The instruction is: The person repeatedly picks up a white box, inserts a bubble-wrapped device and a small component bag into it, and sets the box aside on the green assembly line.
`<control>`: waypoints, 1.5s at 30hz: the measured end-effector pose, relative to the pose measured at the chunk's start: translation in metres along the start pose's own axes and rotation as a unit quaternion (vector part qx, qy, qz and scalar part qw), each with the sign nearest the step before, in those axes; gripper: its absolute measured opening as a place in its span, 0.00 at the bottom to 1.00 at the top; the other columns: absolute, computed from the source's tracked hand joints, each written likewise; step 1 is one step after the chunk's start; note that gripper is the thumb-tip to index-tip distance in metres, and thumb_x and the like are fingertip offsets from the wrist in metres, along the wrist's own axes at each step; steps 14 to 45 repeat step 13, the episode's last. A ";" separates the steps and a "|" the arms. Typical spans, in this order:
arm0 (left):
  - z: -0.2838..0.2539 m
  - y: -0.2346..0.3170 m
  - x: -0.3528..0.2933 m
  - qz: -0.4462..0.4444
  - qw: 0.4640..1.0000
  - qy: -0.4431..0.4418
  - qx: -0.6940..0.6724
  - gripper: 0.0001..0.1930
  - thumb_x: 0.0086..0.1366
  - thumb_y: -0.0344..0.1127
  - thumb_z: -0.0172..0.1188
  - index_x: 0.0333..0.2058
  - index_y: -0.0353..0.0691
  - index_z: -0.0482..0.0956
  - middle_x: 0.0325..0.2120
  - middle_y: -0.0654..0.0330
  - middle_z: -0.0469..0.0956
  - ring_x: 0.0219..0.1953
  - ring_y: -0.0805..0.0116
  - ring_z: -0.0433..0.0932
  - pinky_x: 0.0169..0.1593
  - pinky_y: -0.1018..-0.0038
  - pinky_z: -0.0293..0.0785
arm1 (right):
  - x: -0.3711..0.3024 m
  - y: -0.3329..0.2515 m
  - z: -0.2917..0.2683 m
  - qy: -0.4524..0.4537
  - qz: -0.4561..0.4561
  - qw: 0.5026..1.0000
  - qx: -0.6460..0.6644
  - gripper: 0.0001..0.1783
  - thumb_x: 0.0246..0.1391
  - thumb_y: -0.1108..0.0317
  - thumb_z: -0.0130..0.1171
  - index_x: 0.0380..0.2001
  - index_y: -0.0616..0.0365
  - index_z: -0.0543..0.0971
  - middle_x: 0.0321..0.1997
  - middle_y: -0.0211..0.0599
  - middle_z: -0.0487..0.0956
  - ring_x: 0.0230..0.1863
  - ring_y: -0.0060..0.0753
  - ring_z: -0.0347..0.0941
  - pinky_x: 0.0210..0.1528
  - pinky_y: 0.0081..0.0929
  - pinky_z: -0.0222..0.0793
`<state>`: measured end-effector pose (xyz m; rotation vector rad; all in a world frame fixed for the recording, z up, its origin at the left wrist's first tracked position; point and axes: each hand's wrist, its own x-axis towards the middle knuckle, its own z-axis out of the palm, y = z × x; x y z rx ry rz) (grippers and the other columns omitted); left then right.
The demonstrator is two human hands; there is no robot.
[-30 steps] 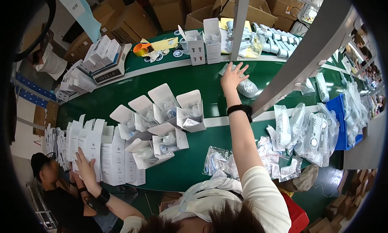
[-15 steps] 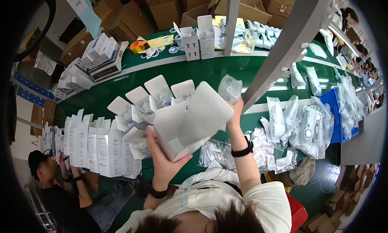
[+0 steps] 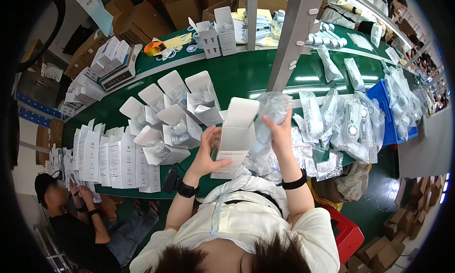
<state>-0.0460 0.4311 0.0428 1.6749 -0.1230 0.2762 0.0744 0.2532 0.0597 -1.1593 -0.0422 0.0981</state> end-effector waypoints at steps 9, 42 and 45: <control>0.000 0.024 0.007 -0.069 0.956 -0.026 0.284 0.46 0.37 0.32 0.69 0.55 0.40 0.51 0.47 0.48 0.60 0.48 0.52 0.64 0.47 0.66 0.66 | 0.012 -0.036 0.006 -0.037 0.109 0.946 0.302 0.30 0.50 0.71 0.54 0.54 0.56 0.54 0.51 0.41 0.65 0.52 0.35 0.63 0.54 0.33 0.59; 0.013 0.023 0.002 -0.037 0.966 0.041 0.253 0.46 0.38 0.32 0.69 0.55 0.45 0.50 0.51 0.49 0.57 0.52 0.50 0.61 0.53 0.66 0.62 | 0.003 -0.006 0.047 0.060 -0.097 0.993 -0.039 0.32 0.49 0.70 0.54 0.55 0.55 0.52 0.52 0.41 0.63 0.53 0.37 0.60 0.57 0.34 0.54; 0.013 0.023 0.002 -0.037 0.966 0.041 0.253 0.46 0.38 0.32 0.69 0.55 0.45 0.50 0.51 0.49 0.57 0.52 0.50 0.61 0.53 0.66 0.62 | 0.003 -0.006 0.047 0.060 -0.097 0.993 -0.039 0.32 0.49 0.70 0.54 0.55 0.55 0.52 0.52 0.41 0.63 0.53 0.37 0.60 0.57 0.34 0.54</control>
